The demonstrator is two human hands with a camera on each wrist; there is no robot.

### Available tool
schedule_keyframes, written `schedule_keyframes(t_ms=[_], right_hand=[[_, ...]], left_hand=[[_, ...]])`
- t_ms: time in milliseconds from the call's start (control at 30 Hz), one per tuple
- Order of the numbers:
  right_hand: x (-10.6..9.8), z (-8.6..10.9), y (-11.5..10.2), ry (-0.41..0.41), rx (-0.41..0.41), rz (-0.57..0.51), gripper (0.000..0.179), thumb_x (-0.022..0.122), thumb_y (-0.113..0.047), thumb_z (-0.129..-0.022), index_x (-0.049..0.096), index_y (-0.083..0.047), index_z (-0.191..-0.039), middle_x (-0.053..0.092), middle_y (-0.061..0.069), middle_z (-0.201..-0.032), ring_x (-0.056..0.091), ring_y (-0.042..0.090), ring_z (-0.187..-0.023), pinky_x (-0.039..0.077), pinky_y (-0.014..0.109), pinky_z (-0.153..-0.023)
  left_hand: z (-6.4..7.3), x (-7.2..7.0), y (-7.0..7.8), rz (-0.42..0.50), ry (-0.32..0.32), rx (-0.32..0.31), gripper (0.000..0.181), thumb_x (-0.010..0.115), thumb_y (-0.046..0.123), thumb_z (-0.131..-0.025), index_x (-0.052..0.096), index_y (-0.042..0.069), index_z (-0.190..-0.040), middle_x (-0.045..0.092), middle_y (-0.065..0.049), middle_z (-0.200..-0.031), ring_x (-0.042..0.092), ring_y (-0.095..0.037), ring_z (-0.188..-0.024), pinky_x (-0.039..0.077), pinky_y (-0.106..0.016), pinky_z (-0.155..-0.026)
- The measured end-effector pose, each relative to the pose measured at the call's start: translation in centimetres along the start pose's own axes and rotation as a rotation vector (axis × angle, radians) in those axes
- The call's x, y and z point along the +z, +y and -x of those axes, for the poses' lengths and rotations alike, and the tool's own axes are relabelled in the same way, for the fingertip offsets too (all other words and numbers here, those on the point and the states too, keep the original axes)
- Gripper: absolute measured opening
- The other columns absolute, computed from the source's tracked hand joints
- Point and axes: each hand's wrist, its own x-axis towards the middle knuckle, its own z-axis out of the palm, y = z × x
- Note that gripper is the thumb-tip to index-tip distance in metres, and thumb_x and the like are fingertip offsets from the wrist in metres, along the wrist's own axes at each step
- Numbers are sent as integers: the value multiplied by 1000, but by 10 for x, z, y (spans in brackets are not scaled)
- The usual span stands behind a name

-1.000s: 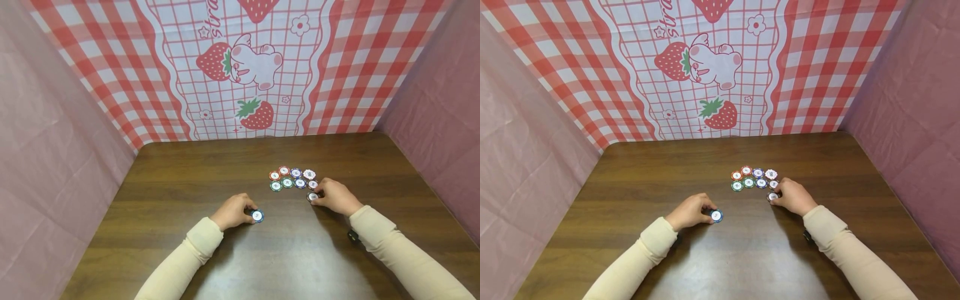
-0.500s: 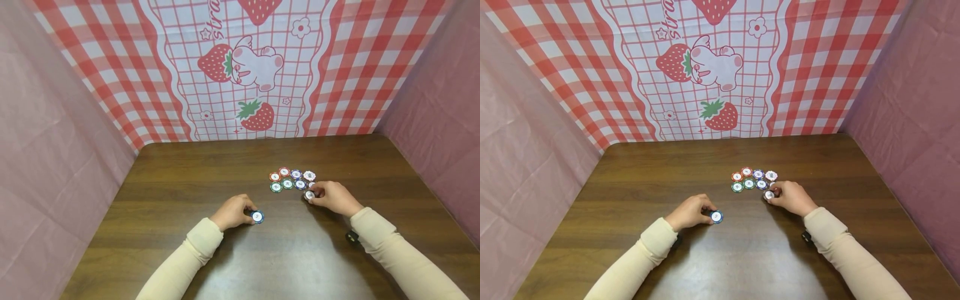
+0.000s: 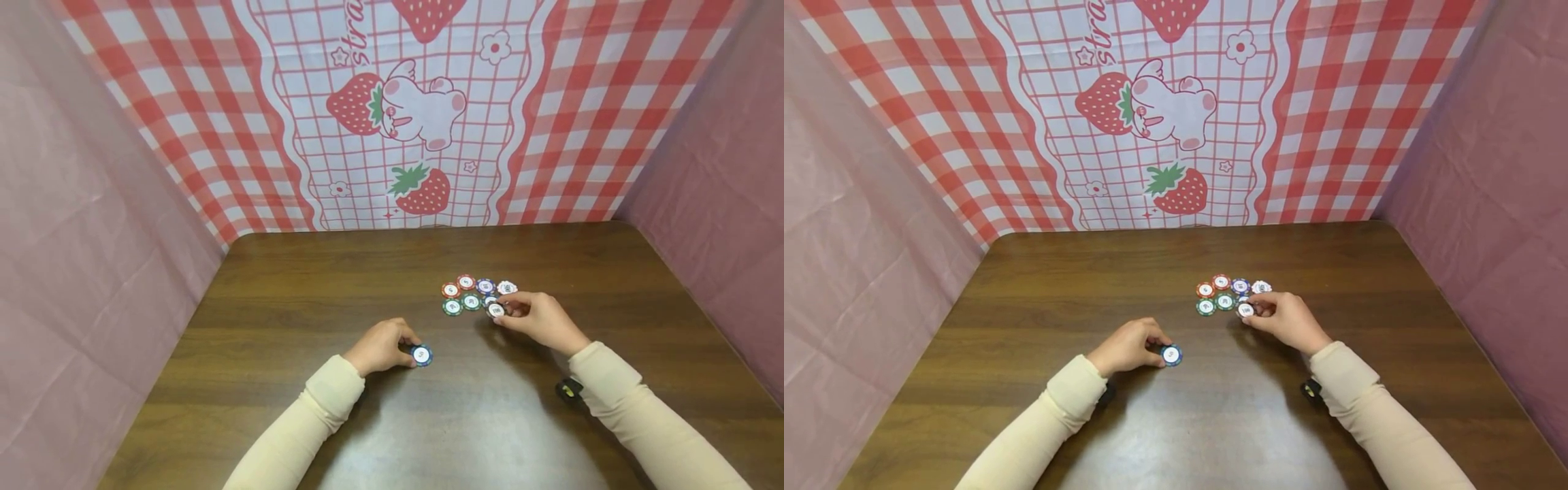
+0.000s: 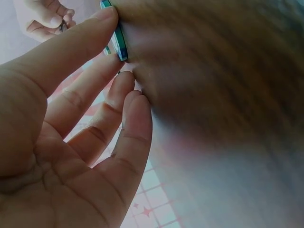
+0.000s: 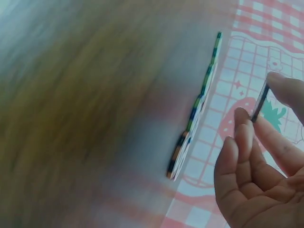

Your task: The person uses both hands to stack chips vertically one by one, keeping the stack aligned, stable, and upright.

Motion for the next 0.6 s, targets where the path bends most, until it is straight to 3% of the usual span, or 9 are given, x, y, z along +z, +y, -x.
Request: schedule_keyframes(t_ms=[300,600], right_hand=[[11,-3,-12,22,-30,-95,30,83,-20,-78,75,-5,-102,69,1,-77,57,-1,-68,48,17,-63],[22,-7,-27,-10,-78,-156,29,83,-18,-77,75,-6,-102,68,1,-78,57,0,-70,49,19,-64]], left_hand=[[-1,0,-3,34,-8,4,30,86,14,-71,77,10,-100,68,-1,-93,62,-15,-88,49,-25,-80],[-2,0,-3,32,-10,-3,30,86,14,-72,77,11,-100,67,0,-94,62,-15,-88,49,-25,-80]])
